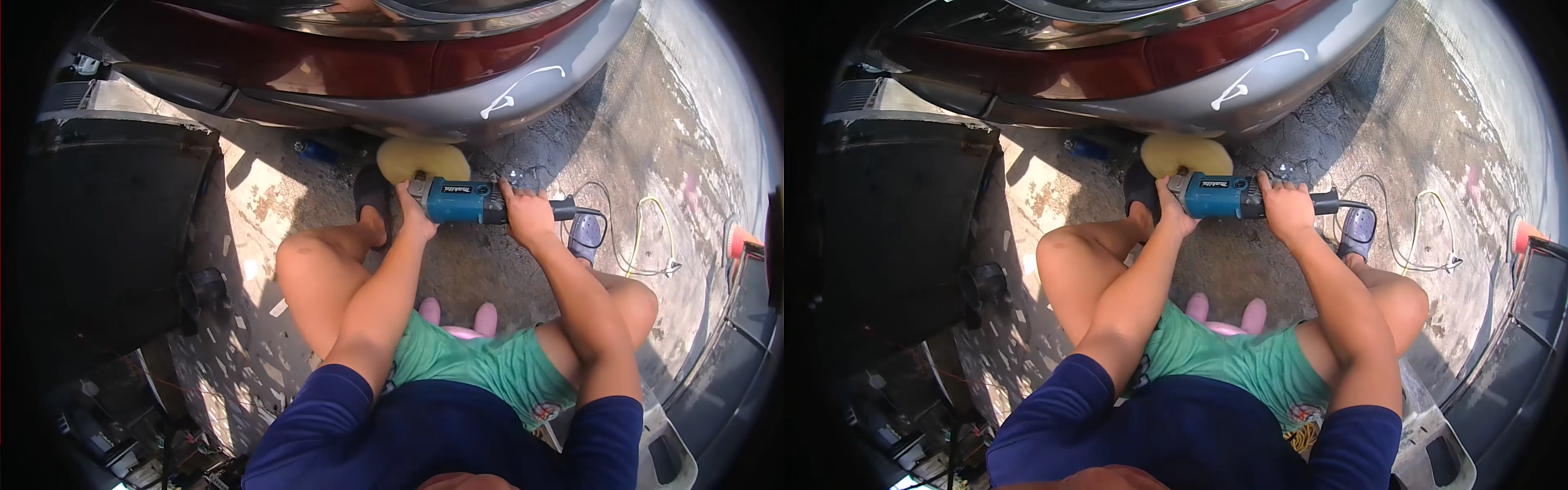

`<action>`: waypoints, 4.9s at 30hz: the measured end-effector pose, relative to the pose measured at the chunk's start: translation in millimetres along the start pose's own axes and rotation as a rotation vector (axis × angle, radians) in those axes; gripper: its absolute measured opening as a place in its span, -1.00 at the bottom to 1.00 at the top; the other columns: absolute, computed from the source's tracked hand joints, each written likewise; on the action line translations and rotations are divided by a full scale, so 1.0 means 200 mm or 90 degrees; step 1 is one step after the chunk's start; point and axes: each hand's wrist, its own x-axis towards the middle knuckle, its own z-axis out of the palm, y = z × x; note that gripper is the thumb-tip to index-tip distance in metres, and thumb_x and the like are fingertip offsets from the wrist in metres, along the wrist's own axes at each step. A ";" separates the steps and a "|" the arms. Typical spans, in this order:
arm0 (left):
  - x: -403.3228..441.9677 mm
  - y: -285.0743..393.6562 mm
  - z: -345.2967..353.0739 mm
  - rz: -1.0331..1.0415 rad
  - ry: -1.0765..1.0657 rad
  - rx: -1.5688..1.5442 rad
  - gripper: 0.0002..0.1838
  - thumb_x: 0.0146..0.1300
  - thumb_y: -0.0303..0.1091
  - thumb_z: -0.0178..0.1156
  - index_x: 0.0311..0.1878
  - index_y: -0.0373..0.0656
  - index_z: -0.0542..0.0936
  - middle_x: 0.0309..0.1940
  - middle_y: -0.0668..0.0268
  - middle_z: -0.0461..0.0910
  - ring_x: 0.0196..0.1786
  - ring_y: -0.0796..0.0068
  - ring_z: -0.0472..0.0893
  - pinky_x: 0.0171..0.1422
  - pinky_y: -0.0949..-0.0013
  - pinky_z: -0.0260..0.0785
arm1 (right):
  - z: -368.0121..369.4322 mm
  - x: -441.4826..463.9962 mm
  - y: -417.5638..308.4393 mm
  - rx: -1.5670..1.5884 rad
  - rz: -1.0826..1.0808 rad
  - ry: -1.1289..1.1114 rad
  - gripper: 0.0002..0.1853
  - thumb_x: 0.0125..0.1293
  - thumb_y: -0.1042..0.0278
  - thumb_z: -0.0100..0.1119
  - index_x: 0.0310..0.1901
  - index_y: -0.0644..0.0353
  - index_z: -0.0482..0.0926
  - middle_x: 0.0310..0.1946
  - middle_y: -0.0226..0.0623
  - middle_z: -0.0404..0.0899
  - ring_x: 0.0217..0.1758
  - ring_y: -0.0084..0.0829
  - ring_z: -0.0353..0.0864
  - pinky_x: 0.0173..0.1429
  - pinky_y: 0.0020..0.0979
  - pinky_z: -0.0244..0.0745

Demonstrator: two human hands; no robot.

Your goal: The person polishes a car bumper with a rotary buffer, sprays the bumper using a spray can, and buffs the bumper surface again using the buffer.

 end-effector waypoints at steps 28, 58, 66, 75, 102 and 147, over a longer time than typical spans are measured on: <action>-0.02 -0.65 0.44 -0.084 -0.100 0.000 -0.20 0.47 0.47 0.03 0.46 0.02 0.51 0.34 0.22 0.64 0.37 0.19 0.63 0.46 -0.06 0.48 | 0.09 -0.39 0.72 0.065 0.129 0.030 -0.15 0.23 0.60 0.25 0.60 -0.07 0.40 0.01 -0.26 0.79 0.17 -0.23 0.75 0.28 -0.17 0.51; -0.03 0.34 -0.16 0.193 0.126 0.004 -0.05 0.27 0.15 0.50 0.53 -0.30 0.40 0.26 0.02 0.64 0.21 0.12 0.72 0.23 -0.03 0.65 | -0.08 0.15 -0.33 0.098 0.033 -0.122 0.02 0.13 0.36 0.47 0.65 0.24 0.21 0.01 0.00 0.81 0.10 -0.01 0.83 0.25 -0.07 0.71; -0.45 0.45 -0.05 0.382 0.149 -0.050 -0.12 0.27 0.03 0.56 0.44 -0.41 0.46 0.22 0.03 0.66 0.18 0.20 0.73 0.21 0.12 0.65 | -0.11 0.14 -0.37 0.159 -0.029 0.007 0.06 0.07 0.37 0.51 0.65 0.13 0.20 -0.02 -0.08 0.80 0.13 -0.09 0.80 0.26 -0.03 0.64; -0.86 0.70 -0.05 0.615 -0.001 -0.058 -0.47 0.40 -0.17 0.56 0.24 -0.29 0.59 0.04 0.17 0.73 0.00 0.38 0.78 0.09 0.26 0.71 | -0.38 0.13 -0.54 0.282 -0.101 0.155 0.05 0.00 0.41 0.51 0.61 0.07 0.24 -0.15 -0.10 0.76 -0.01 -0.04 0.77 0.13 0.00 0.61; -0.74 0.43 0.12 0.657 0.224 -0.008 -0.30 0.33 -0.48 0.56 0.43 -0.37 0.41 0.29 0.00 0.64 0.24 0.22 0.71 0.32 0.22 0.61 | 0.27 0.47 -0.52 0.589 -0.112 0.049 -0.07 0.03 0.53 0.34 0.53 -0.11 0.34 0.04 0.19 0.76 0.22 0.28 0.70 0.33 0.12 0.59; -0.69 0.29 0.02 0.681 0.128 0.031 0.38 0.26 -0.34 0.65 0.78 -0.15 -0.30 0.67 -0.08 0.13 0.59 0.06 0.38 0.69 0.13 0.23 | -0.05 0.21 -0.39 0.470 -0.127 -0.071 -0.05 0.09 0.34 0.50 0.55 0.20 0.30 -0.05 0.30 0.75 0.11 0.28 0.75 0.23 0.11 0.64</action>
